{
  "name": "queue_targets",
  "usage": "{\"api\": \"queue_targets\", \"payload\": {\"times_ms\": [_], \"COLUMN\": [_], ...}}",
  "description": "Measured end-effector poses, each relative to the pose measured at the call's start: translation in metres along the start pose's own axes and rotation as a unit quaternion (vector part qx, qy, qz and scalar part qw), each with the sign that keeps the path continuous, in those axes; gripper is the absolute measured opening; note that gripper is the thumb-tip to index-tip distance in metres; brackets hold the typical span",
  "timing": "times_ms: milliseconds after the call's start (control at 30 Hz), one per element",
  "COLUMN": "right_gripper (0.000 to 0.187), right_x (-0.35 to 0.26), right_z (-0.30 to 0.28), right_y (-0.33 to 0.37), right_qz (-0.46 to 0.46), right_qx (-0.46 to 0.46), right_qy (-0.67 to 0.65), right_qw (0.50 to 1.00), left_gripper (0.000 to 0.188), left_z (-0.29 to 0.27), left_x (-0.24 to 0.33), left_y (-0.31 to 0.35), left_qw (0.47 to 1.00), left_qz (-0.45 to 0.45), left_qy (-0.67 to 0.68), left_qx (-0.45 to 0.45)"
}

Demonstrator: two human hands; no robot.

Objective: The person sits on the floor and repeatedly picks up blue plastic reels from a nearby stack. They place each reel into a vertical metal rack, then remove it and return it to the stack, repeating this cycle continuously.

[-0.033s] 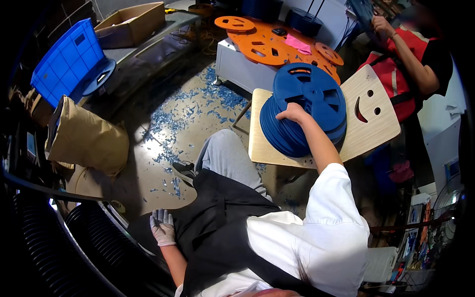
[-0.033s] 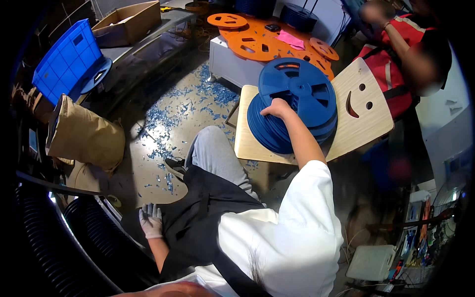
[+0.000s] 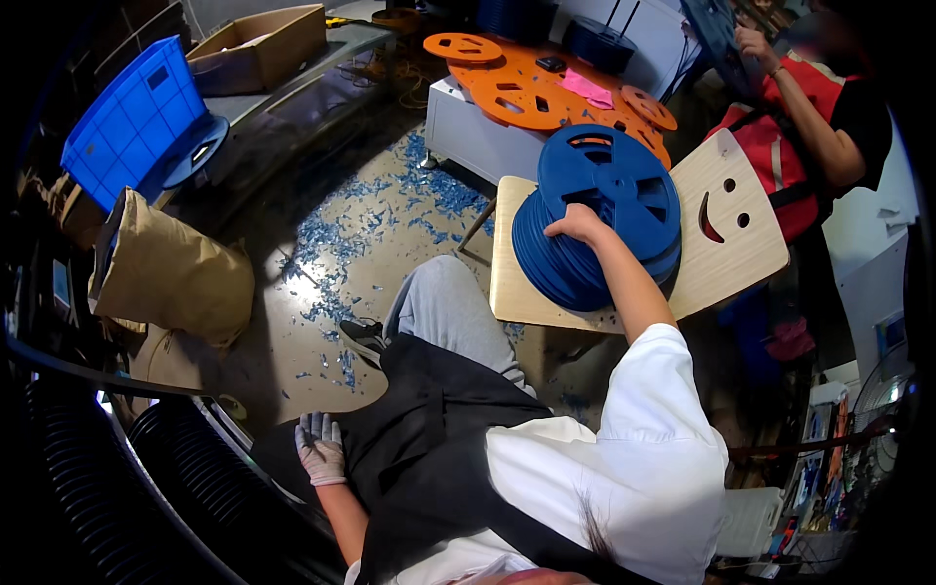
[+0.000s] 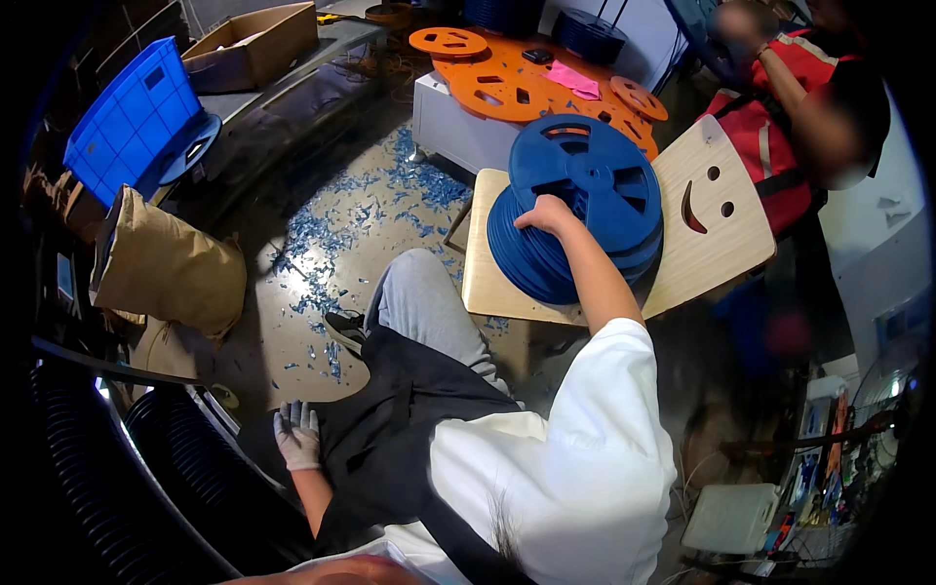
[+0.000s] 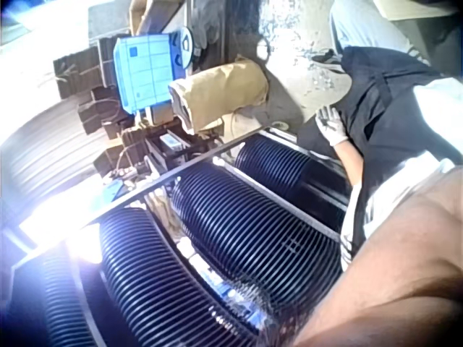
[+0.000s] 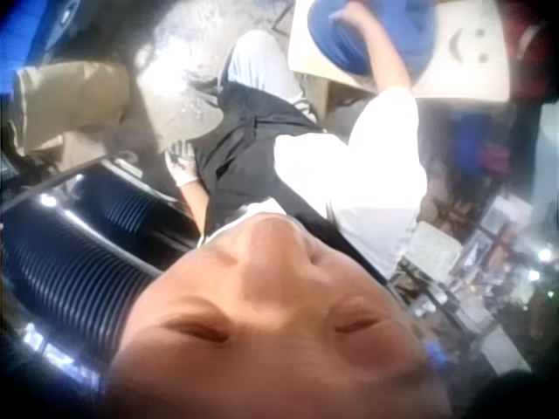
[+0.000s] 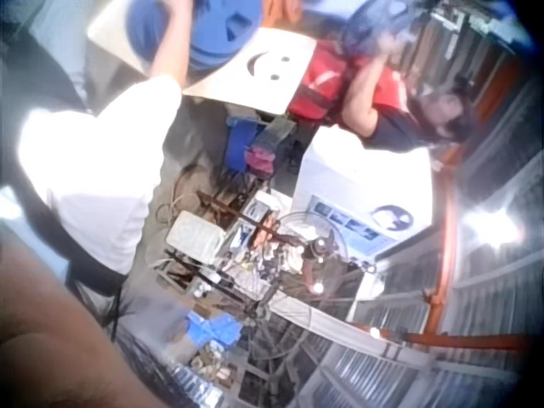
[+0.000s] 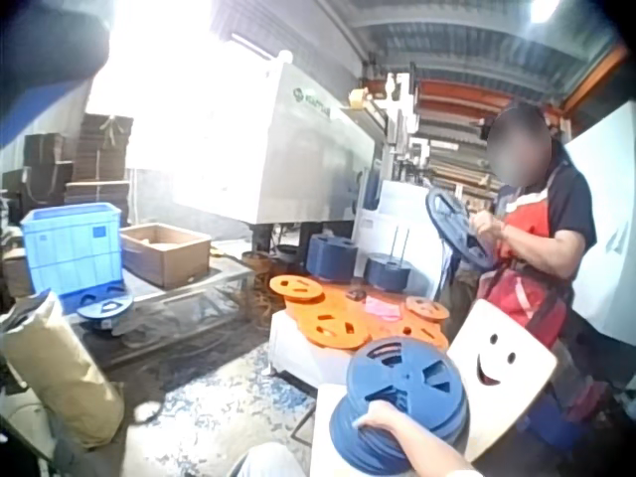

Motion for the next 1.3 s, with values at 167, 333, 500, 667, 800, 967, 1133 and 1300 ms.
{"api": "queue_targets", "payload": {"times_ms": [167, 333, 500, 667, 800, 967, 1133, 1300], "right_gripper": [0.068, 0.063, 0.050, 0.048, 0.045, 0.039, 0.045, 0.034], "right_x": [0.004, -0.001, 0.003, -0.016, -0.033, -0.051, -0.112, -0.193], "right_z": [0.002, 0.006, 0.001, -0.020, -0.048, -0.083, -0.119, -0.098], "right_y": [0.004, 0.011, 0.024, 0.066, 0.087, 0.133, 0.193, 0.242], "right_qz": [0.022, 0.044, 0.069, 0.025, 0.029, 0.023, -0.123, -0.356], "right_qx": [-0.029, -0.016, -0.011, 0.078, 0.119, 0.228, 0.315, 0.238], "right_qy": [0.023, 0.065, -0.006, 0.074, 0.070, 0.077, 0.007, -0.330], "right_qw": [0.999, 0.997, 0.998, 0.994, 0.990, 0.970, 0.941, 0.841], "left_gripper": [0.054, 0.049, 0.046, 0.051, 0.051, 0.049, 0.048, 0.052], "left_z": [0.000, -0.004, -0.003, 0.000, 0.000, 0.001, 0.003, 0.120], "left_x": [-0.001, -0.001, -0.001, 0.000, 0.000, -0.002, 0.002, 0.008], "left_y": [-0.002, -0.006, -0.005, -0.007, -0.011, -0.009, -0.007, 0.052], "left_qw": [1.000, 1.000, 1.000, 1.000, 1.000, 1.000, 0.999, 0.949], "left_qz": [-0.006, -0.016, -0.010, -0.016, -0.016, -0.018, -0.002, 0.082], "left_qy": [0.006, 0.010, 0.010, 0.023, 0.026, 0.009, -0.024, -0.177], "left_qx": [0.007, -0.009, -0.003, 0.001, 0.004, -0.001, -0.029, -0.248]}}
Point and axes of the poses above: each hand's wrist, its own y-axis away from the middle knuckle, its own z-axis out of the palm, x = y × z, the point moved 3 cm from there along -y, towards the middle knuckle, and after that the axes turned 7 degrees about -z, right-handed, at the moved point
